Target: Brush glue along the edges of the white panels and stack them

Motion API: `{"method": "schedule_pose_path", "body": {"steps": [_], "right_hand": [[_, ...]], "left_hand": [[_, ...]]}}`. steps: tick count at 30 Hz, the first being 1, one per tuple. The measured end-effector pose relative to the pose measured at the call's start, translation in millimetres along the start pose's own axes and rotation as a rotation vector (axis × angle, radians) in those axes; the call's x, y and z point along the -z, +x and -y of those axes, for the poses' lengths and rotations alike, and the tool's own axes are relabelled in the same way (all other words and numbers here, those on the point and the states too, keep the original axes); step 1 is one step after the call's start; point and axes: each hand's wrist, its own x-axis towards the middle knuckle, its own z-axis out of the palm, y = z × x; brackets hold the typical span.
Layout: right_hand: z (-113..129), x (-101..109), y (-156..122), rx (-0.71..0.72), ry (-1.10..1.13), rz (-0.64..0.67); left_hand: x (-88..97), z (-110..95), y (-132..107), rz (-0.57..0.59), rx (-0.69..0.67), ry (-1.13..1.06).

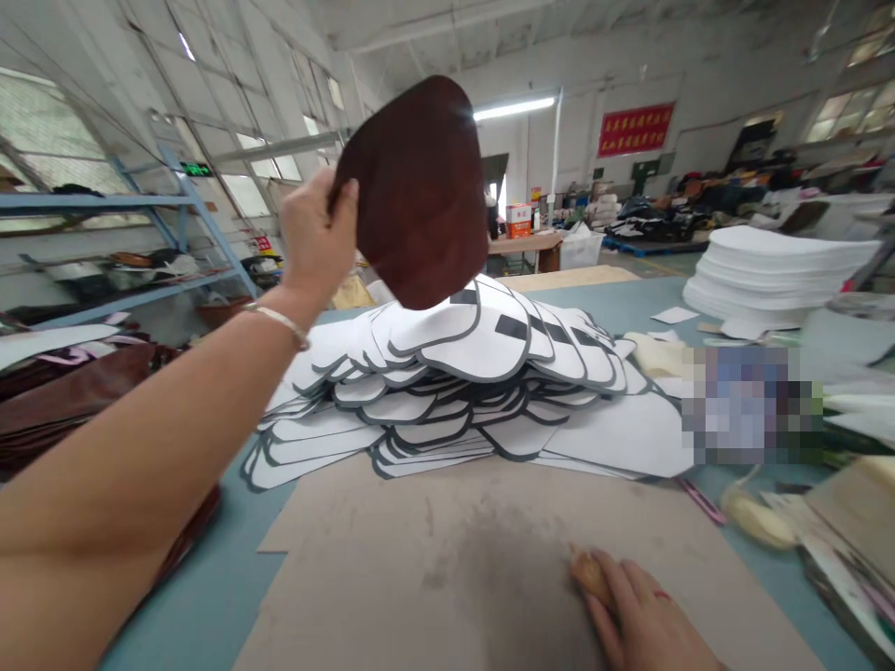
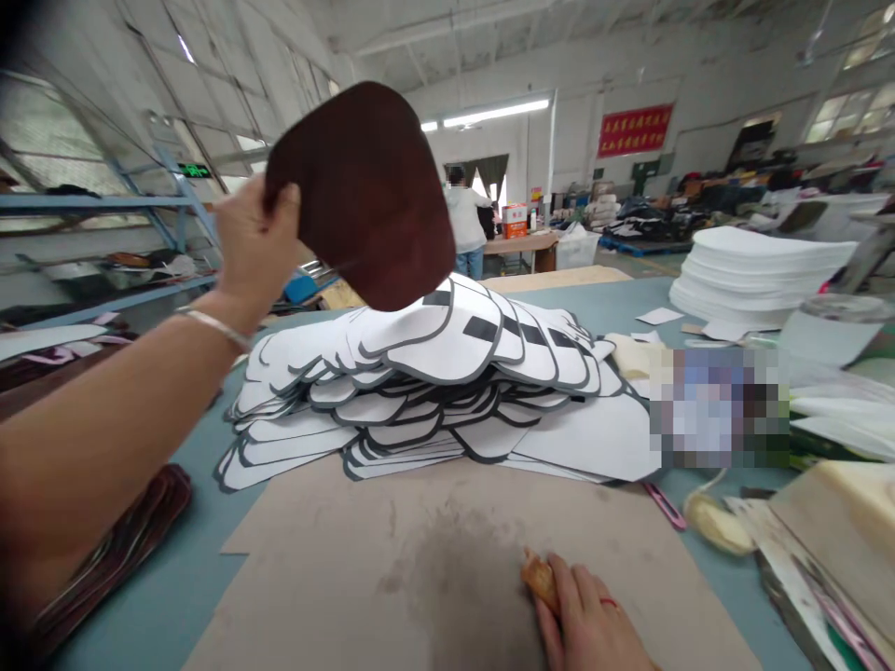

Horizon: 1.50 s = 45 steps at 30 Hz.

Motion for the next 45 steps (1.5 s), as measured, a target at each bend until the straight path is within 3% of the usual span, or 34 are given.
{"method": "schedule_pose_path", "body": {"steps": [1,3,5,6,9,11,14,17,21,25,30,34,39,41,43,45], "right_hand": [[5.3,4.6,1.3,-0.059,0.004,0.039],[18.9,17.1,6.2,-0.195,0.05,0.141],[36.9,34.3,14.0,-0.305,0.209,0.259],[47.4,44.1,18.6,-0.334,0.347,0.307],[79.7,71.1,30.1,-0.395,0.901,0.443],[95.0,81.4,31.6,-0.563,1.211,0.531],[97.6,84.5,21.9,-0.866,1.496,0.56],[80.3,84.6,6.1,-1.093,1.607,0.402],[56.1,90.4,-5.9,-1.299,1.655,0.251],[50.6,96.2,-11.4,-1.356,1.704,0.222],[59.4,104.3,-20.0,-1.324,1.617,0.234],[67.2,109.0,-24.6,-1.092,1.273,0.425],[85.8,101.1,-27.8,-0.389,0.42,0.642],[91.7,97.0,-29.8,-0.235,0.076,0.755],[90.1,94.5,-33.4,-0.159,-0.06,0.789],[79.7,93.7,-38.9,-0.121,0.011,0.741]], "left_hand": [[25.1,-12.4,-11.0,0.036,-0.002,0.023],[66.0,-39.0,-47.3,0.258,-0.105,0.133],[87.3,-63.7,-101.9,0.56,-0.296,0.173],[89.5,-75.1,-134.5,0.653,-0.334,0.132],[69.7,-111.1,-236.9,1.043,-0.204,0.005],[48.1,-138.8,-293.8,1.251,-0.052,-0.058],[25.7,-178.7,-343.3,1.301,0.127,-0.281],[17.4,-199.6,-356.5,1.281,0.078,-0.48],[8.7,-194.4,-361.8,1.245,-0.191,-0.495],[0.6,-189.7,-372.6,1.188,-0.334,-0.45],[-1.1,-204.4,-378.7,1.198,-0.305,-0.416],[-1.3,-212.1,-381.2,1.189,-0.244,-0.449],[-5.2,-206.7,-382.1,1.175,-0.159,-0.58],[-6.6,-204.2,-380.8,1.183,-0.176,-0.6],[-7.7,-203.4,-379.1,1.195,-0.206,-0.582],[-8.1,-203.6,-378.1,1.198,-0.218,-0.552]]}}
